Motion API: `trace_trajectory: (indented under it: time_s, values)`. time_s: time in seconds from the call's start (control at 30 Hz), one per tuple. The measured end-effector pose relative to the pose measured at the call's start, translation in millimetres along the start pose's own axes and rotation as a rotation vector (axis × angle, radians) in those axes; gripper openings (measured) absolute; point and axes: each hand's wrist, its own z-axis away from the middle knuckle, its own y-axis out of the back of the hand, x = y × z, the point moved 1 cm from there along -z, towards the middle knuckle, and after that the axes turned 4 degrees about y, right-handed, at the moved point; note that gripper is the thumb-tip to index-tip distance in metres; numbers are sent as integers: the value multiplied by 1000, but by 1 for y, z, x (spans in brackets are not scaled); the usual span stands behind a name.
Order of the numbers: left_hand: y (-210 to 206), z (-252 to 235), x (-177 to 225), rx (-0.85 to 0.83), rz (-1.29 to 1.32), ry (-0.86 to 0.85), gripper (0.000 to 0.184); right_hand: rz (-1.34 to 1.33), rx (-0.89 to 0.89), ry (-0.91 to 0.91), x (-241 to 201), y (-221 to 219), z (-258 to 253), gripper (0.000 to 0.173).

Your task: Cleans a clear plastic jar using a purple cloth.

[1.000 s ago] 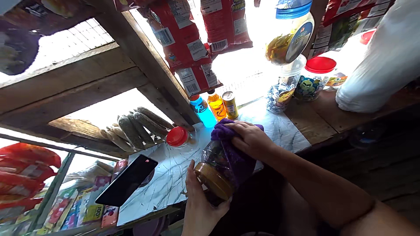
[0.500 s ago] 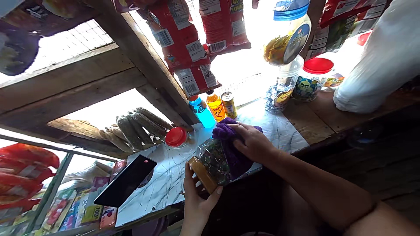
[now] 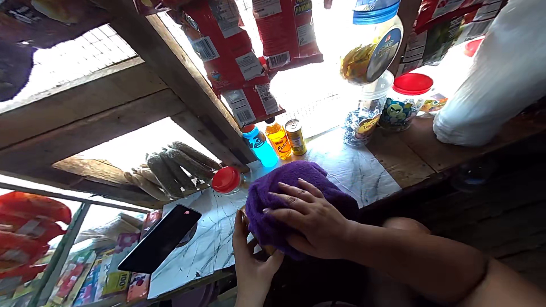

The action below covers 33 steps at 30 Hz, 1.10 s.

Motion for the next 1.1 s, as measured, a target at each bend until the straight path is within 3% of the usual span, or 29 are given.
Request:
trace_trajectory:
  time_s: [0.27, 0.47, 0.67, 0.97, 1.1]
  values:
    - [-3, 9, -7, 53, -206, -221, 122, 84, 76, -5, -11, 1, 1, 37]
    - [-6, 13, -1, 63, -323, -419, 111, 7, 94, -37, -9, 15, -3, 39]
    - [-3, 8, 2, -7, -412, -570, 103, -56, 94, -95, 2, 22, -8, 40]
    - [7, -1, 1, -115, -416, -602, 102, -91, 78, -164, 24, 29, -11, 36]
    - [7, -1, 1, -120, -408, -542, 108, -29, 84, -247, 43, 30, -14, 34]
